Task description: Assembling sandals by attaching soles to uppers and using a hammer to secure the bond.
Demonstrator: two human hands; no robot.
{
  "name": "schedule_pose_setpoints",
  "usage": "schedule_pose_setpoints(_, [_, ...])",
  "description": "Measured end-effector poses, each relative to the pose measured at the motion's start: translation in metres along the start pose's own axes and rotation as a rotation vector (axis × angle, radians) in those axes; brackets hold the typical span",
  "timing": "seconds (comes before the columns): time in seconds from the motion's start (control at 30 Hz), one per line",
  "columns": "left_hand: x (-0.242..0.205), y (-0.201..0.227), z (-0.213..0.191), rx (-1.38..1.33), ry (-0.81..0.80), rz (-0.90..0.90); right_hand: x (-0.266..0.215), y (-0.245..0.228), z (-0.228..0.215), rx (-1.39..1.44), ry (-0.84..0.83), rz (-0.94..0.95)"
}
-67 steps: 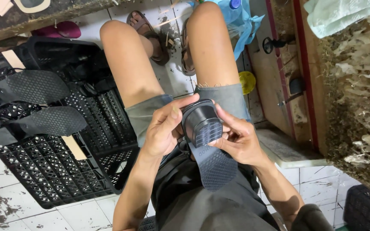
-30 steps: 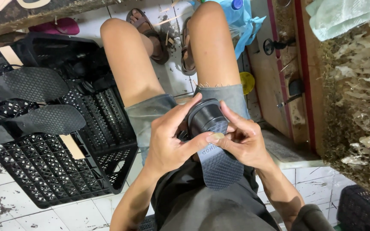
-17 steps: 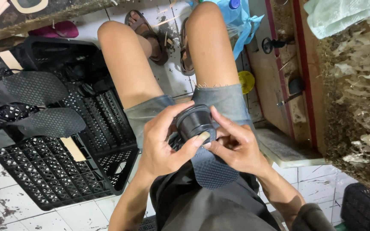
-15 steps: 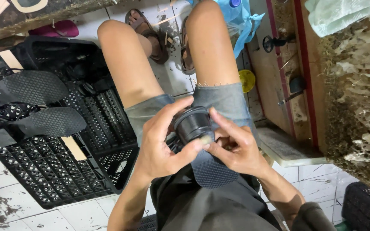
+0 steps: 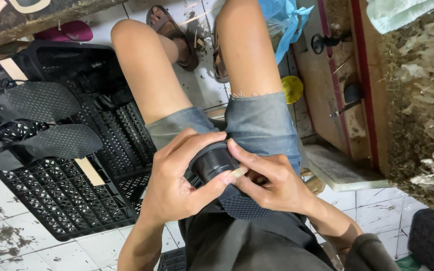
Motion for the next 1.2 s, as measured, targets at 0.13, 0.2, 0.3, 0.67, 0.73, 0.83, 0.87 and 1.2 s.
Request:
schedule_pose_setpoints(0.13, [0.003, 0.003, -0.003, 0.029, 0.016, 0.015, 0.002, 0.002, 0.003, 0.044, -0.066, 0.044])
schedule_pose_setpoints(0.2, [-0.001, -0.001, -0.005, 0.046, 0.023, 0.019, 0.007, -0.001, -0.004, 0.064, -0.105, 0.107])
schedule_pose_setpoints(0.3, [-0.016, -0.029, -0.016, -0.008, 0.235, -0.054, 0.013, -0.003, -0.017, -0.109, -0.366, 0.202])
schedule_pose_setpoints(0.67, [-0.079, -0.121, 0.034, -0.247, 0.054, -0.706, 0.011, 0.065, -0.081, 0.254, 0.004, 0.388])
schedule_pose_setpoints(0.73, [-0.076, -0.121, 0.046, -0.285, -0.119, -0.682, 0.005, 0.071, -0.069, 0.334, -0.002, 0.377])
schedule_pose_setpoints(0.83, [-0.064, -0.113, 0.064, -0.342, -0.316, -0.610, -0.009, 0.085, -0.056, 0.428, 0.051, 0.365])
schedule_pose_setpoints(0.87, [-0.057, -0.109, 0.067, -0.360, -0.343, -0.569, -0.014, 0.092, -0.054, 0.442, 0.110, 0.366])
schedule_pose_setpoints(1.2, [-0.047, -0.116, 0.078, -0.188, -0.347, -0.644, -0.014, 0.071, -0.039, 0.038, 0.056, 0.147])
Point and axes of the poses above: each hand's wrist, its own x-axis towards the middle knuckle, its own z-axis out of the palm, y = z × x, the point moved 8 cm from there along x, towards the middle knuckle, and after that the axes turned 6 degrees about y, right-handed, at the moved point
